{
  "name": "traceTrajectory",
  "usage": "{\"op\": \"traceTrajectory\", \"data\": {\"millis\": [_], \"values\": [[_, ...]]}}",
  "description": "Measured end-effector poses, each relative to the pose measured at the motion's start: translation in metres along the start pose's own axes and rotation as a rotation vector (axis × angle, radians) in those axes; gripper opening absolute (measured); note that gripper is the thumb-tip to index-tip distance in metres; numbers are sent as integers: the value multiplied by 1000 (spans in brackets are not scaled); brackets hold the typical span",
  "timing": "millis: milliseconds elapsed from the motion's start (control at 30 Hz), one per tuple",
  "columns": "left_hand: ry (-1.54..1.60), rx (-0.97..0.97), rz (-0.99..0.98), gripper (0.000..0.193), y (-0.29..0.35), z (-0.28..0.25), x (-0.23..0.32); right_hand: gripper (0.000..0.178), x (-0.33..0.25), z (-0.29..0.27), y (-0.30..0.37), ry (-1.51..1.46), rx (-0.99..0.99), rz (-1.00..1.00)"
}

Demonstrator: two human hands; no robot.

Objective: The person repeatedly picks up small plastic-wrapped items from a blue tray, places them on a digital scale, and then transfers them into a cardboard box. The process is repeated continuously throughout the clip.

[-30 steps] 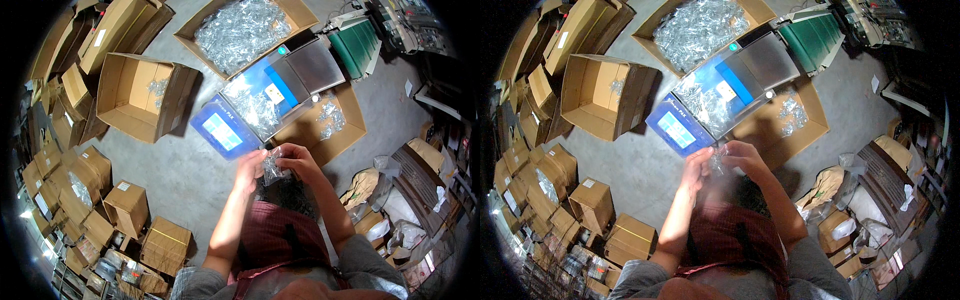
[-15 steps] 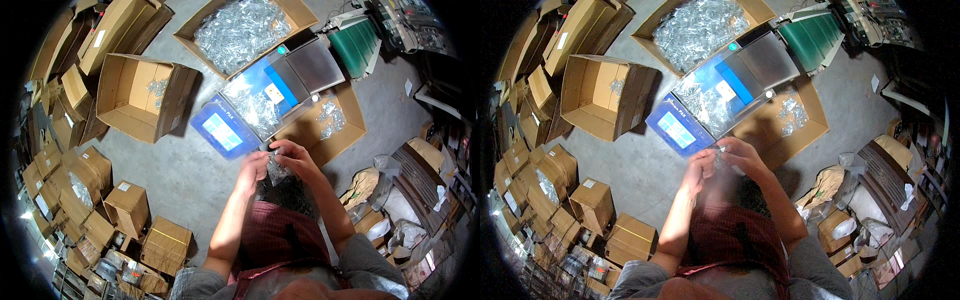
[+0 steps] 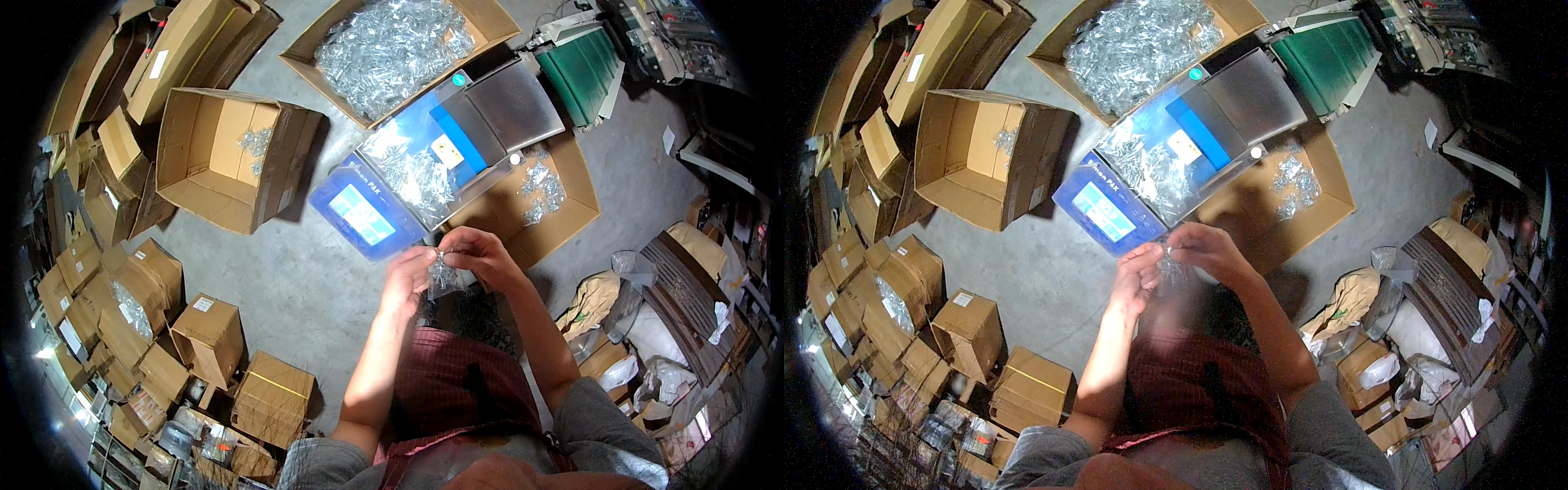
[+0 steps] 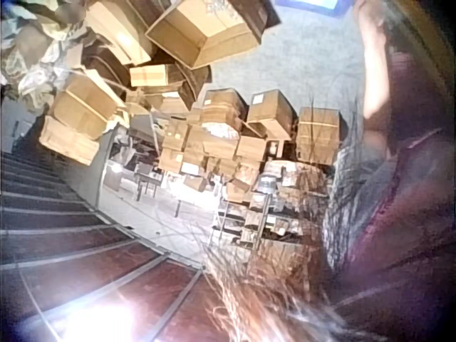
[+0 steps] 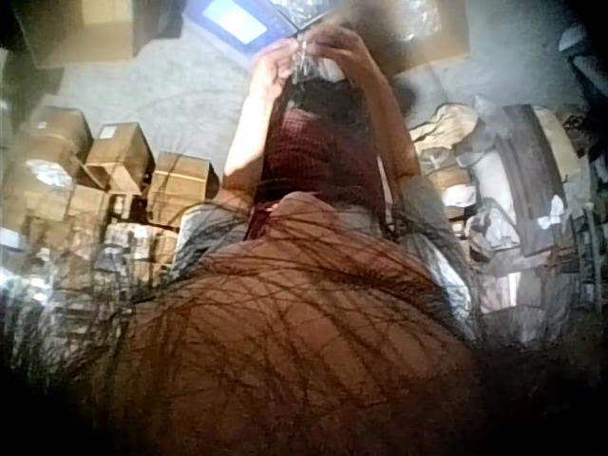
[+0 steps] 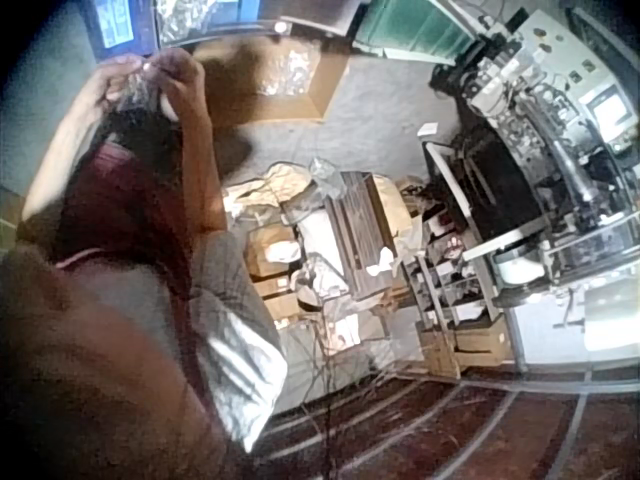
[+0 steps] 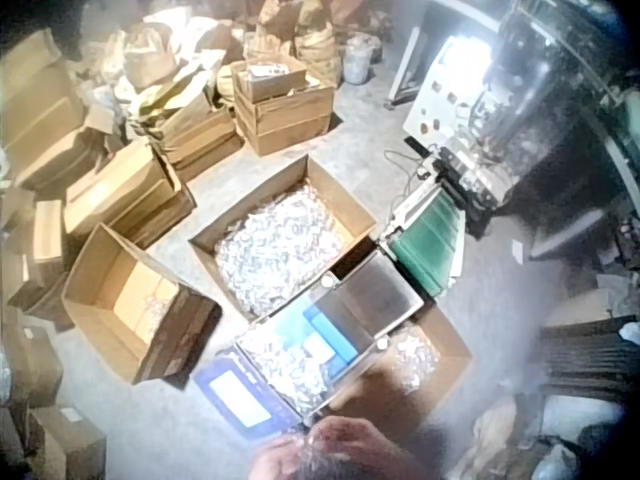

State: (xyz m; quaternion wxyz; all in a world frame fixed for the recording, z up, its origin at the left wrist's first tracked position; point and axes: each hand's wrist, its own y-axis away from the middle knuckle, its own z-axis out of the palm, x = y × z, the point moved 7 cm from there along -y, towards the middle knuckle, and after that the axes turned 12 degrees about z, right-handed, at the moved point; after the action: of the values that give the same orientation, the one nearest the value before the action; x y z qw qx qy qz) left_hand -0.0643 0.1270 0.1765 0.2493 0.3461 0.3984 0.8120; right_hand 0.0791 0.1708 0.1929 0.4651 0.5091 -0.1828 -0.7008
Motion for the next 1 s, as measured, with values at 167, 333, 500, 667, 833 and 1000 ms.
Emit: {"op": "traceTrajectory", "data": {"millis": [167, 333, 500, 667, 833, 1000], "values": [[-23, 36, 37, 6, -2, 1, 4, 21, -6, 3, -1, -19, 31, -33], [-173, 88, 134, 11, -2, -4, 8, 21, 3, -4, -6, -65, 50, -42], [-269, 108, 195, 9, 0, -3, 16, 22, 6, -1, -9, -33, 36, -47], [-253, 118, 225, 4, -3, -6, 13, 28, 8, 2, -8, 89, 19, -76], [-291, 123, 219, 3, -1, -5, 11, 28, 10, 0, -5, 179, 52, -66], [-355, 116, 288, 7, 5, 7, 21, 27, 11, 0, -2, 60, 33, -69]]}}
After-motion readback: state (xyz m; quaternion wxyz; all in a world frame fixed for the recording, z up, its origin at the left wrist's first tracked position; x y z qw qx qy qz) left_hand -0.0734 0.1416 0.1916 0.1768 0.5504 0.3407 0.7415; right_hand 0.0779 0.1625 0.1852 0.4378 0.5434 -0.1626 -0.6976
